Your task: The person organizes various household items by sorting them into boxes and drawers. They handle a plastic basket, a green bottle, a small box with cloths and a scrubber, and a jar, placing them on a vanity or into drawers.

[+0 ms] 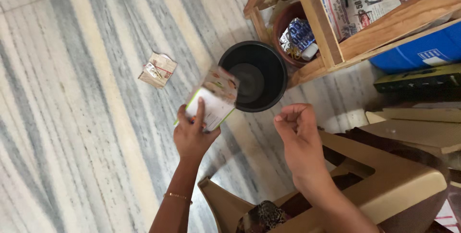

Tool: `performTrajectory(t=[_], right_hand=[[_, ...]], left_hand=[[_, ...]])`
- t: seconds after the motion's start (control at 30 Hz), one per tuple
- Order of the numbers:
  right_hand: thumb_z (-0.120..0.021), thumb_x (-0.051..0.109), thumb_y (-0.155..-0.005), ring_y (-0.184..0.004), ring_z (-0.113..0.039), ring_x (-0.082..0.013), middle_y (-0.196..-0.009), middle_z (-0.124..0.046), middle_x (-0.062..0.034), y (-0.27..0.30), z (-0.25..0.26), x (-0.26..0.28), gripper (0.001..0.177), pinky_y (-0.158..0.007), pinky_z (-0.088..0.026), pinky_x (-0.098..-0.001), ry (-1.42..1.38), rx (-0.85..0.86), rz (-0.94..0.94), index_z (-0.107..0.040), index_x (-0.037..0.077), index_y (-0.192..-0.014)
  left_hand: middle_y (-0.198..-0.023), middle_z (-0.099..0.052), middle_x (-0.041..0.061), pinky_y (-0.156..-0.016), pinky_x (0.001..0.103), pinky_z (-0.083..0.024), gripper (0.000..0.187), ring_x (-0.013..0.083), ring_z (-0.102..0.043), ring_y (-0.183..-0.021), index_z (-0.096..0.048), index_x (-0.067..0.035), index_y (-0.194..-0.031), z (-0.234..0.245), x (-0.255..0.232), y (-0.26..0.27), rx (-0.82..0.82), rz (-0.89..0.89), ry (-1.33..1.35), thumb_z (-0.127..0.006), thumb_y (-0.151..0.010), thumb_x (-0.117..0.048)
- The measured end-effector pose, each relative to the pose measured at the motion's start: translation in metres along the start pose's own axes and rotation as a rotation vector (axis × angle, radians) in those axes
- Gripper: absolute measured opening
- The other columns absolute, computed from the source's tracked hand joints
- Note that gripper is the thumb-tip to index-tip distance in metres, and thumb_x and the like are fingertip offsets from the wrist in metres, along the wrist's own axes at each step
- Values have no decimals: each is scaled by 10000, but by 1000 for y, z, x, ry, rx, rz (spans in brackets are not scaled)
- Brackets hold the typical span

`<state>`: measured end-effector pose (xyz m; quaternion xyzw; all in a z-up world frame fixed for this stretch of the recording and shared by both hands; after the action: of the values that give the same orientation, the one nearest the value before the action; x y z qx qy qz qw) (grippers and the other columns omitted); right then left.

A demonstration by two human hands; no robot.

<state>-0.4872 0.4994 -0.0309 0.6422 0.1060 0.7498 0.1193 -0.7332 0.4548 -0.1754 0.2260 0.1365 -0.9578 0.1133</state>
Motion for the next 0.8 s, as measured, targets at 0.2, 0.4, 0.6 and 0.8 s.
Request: performTrajectory(t=[0.2, 0.4, 0.6, 0.8], right_hand=[[-622, 68, -958, -903, -480, -107, -1001, -516, -10, -1, -6, 4, 168, -839, -423, -262, -1, 21, -39, -526, 78, -1096], [-628, 68, -945, -885, -476, -99, -990, -523, -4, -3, -2, -2, 166, -824, -427, -253, -6, 11, -32, -544, 81, -1087], [-642, 94, -968, -921, -516, -128, -1000, -550, -33, -9, -2, -5, 146, -852, -453, -274, 36, 1, 49, -549, 66, -1076], [-782, 139, -859, -1162, -482, -229, -1249, -510, -104, -1, 0, 16, 536, -981, -428, -342, 296, -86, 254, -448, 73, -1274]], left_hand=[[-1318, -527, 231, -628, 431, -587, 1146, 332, -709, -807, -438, -345, -1543, -20, 28, 4, 299, 226, -67, -923, -508, -424], [-1404, -499, 252, -665, 420, -598, 1155, 327, -715, -814, -318, -385, -1540, -5, 17, 15, 122, 156, -49, -896, -541, -437], [-1337, -547, 147, -741, 423, -603, 1210, 309, -730, -893, -264, -450, -1577, -18, 21, -10, 533, 276, -88, -886, -541, -399], [-1301, -616, 152, -911, 406, -591, 1041, 258, -689, -1107, -287, -254, -1577, -2, 15, -46, 343, 518, 1097, -802, -681, -380]])
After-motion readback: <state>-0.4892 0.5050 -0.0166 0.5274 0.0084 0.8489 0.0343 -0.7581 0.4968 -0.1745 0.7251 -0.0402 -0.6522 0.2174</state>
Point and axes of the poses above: each hand's wrist, its own y-axis away from the middle knuckle, its own z-axis out of the back of the hand, x = y × z, the point moved 8 cm from there along -y, towards the middle knuckle
